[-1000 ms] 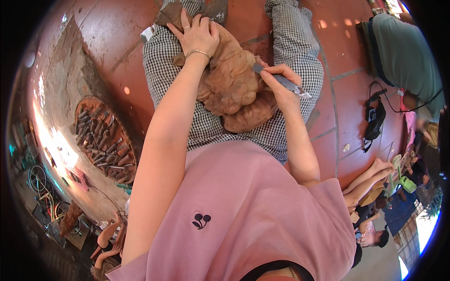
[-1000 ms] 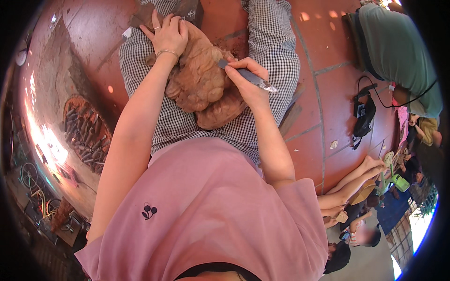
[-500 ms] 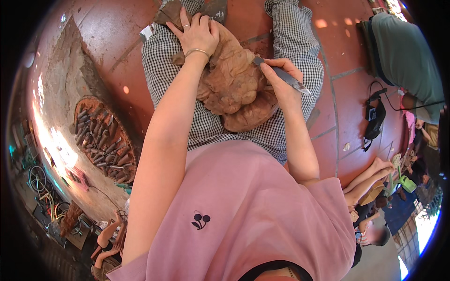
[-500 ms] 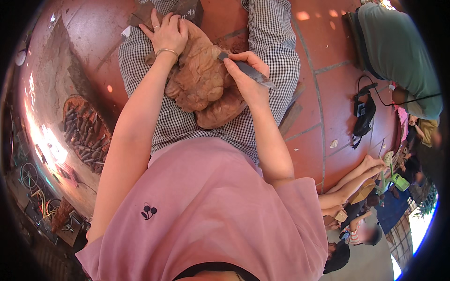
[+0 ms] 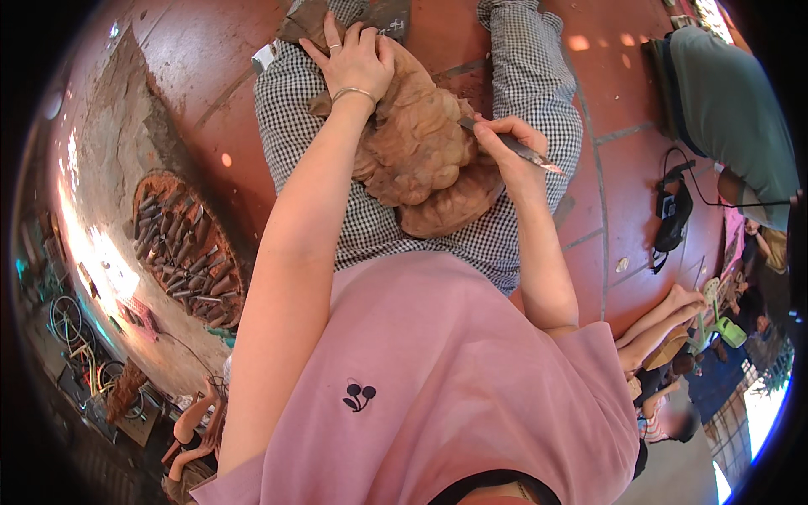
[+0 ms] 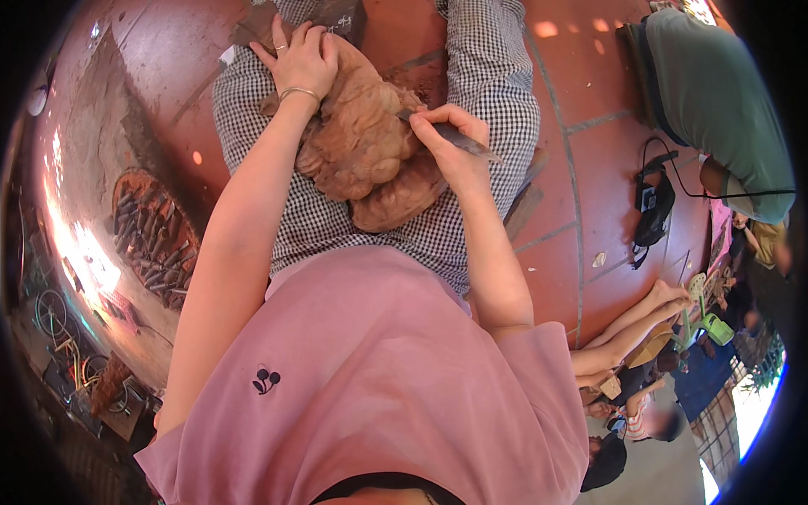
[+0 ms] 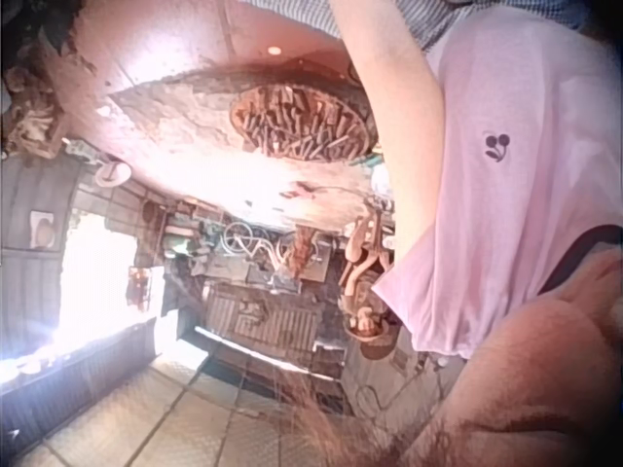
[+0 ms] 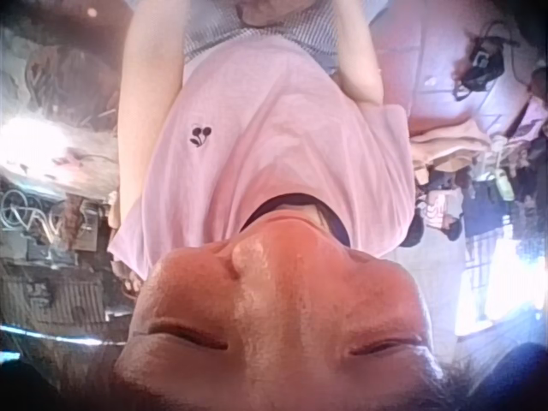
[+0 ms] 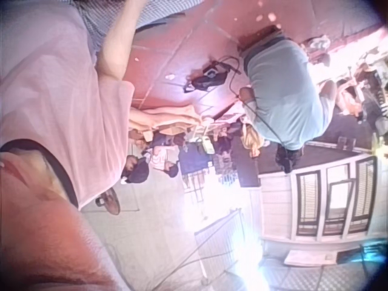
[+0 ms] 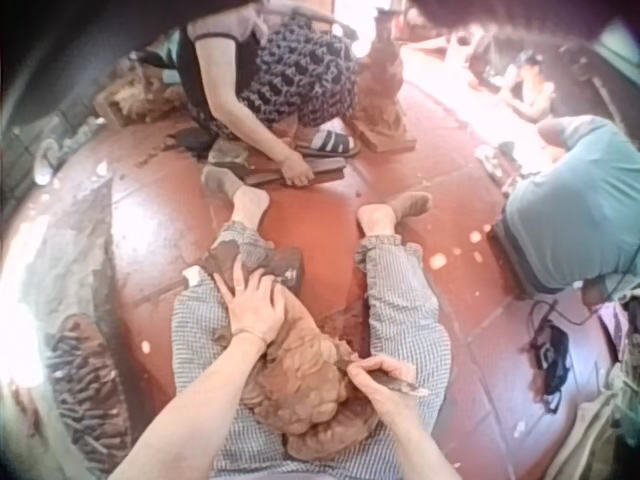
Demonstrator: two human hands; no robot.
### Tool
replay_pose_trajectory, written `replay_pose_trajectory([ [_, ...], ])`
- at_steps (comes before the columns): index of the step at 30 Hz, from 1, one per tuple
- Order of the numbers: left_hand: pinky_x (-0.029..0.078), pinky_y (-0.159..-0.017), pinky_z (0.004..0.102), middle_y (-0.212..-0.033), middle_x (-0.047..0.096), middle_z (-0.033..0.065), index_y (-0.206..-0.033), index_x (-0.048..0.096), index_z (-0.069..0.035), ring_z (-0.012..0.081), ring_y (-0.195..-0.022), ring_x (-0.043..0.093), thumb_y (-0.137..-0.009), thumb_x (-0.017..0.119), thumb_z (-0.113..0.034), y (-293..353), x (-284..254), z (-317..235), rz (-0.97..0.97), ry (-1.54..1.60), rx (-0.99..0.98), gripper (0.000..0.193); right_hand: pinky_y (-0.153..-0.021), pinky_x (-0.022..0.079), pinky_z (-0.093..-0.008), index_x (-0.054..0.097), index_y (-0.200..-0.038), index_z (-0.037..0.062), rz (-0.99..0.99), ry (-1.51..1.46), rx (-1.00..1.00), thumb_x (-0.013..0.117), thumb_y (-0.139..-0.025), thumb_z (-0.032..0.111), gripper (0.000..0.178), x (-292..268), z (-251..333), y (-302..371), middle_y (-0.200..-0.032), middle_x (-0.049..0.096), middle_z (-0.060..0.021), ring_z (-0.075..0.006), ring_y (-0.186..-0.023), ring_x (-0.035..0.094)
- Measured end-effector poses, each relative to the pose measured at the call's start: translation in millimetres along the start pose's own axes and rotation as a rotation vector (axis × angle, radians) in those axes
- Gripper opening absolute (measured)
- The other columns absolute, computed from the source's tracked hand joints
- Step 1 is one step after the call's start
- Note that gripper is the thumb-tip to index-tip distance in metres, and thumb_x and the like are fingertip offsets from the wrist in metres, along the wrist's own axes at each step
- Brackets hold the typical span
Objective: The person carves a piece of wood using a chisel while sitting on the floor. They hold the wood steady with one hand and use the chisel with the other to shape the surface.
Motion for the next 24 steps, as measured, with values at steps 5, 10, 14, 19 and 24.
replay_pose_trajectory([
  [5, -0.002, -0.115, 0.0768, -0.142, 0.058, -0.0029, -0.124, 0.067, -0.021, 0.0319, -0.154, 0.017, -0.098, 0.045, -0.039, -2.2, -3.2, -0.7, 0.037, -0.013, -0.024, 0.039, -0.068, 0.047, -0.0205, 0.074, -0.091, -0.0008, -0.045, -0.099, 0.113, 0.077, -0.089, 0.014, 0.016, 3.1, 4.0, -5.7, -0.079, 0.07, -0.0008, -0.0061, -0.073, 0.061],
  [10, -0.002, -0.115, 0.0763, -0.143, 0.057, -0.0035, -0.125, 0.067, -0.021, 0.0312, -0.154, 0.016, -0.098, 0.044, -0.04, -0.5, -1.6, 1.1, 0.04, -0.023, -0.018, 0.04, -0.063, 0.046, -0.0192, 0.074, -0.091, -0.0002, 0.06, -0.009, 0.033, 0.077, -0.089, 0.014, 0.015, 1.4, 7.0, -4.4, -0.078, 0.07, -0.0001, -0.0049, -0.07, 0.061],
  [14, -0.003, -0.115, 0.0759, -0.142, 0.058, 0.0001, -0.121, 0.067, -0.016, 0.0334, -0.154, 0.017, -0.098, 0.044, -0.038, -0.9, -4.1, 0.1, 0.025, 0.04, -0.015, 0.039, -0.065, 0.049, -0.0198, 0.073, -0.091, -0.0005, -0.025, -0.009, 0.041, 0.076, -0.09, 0.012, 0.013, 6.2, 14.3, -5.3, -0.08, 0.072, -0.0025, -0.0059, -0.075, 0.065],
  [19, 0.0, -0.116, 0.0754, -0.138, 0.06, 0.0013, -0.117, 0.068, -0.014, 0.0339, -0.153, 0.022, -0.095, 0.049, -0.034, -0.7, -12.8, -3.5, -0.012, 0.095, -0.023, 0.035, -0.076, 0.05, -0.0255, 0.073, -0.085, -0.0013, 0.063, 0.054, 0.087, 0.076, -0.09, 0.017, 0.019, -1.4, 5.7, 0.7, -0.082, 0.073, -0.0056, -0.0095, -0.082, 0.066],
  [24, 0.002, -0.117, 0.074, -0.137, 0.061, 0.0051, -0.116, 0.068, -0.012, 0.0333, -0.152, 0.025, -0.094, 0.053, -0.031, 8.1, -22.3, 0.0, -0.052, 0.088, -0.011, 0.032, -0.074, 0.051, -0.0269, 0.071, -0.087, 0.0006, -0.02, 0.124, -0.123, 0.074, -0.089, 0.014, 0.014, 13.1, 24.7, 15.6, -0.083, 0.07, -0.0056, -0.0115, -0.081, 0.066],
])
Point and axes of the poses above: each hand's wrist, its own y-axis away from the middle knuckle, its own x-axis out of the palm, z = x × y, the point moved 3 cm from there along -y, towards the middle knuckle
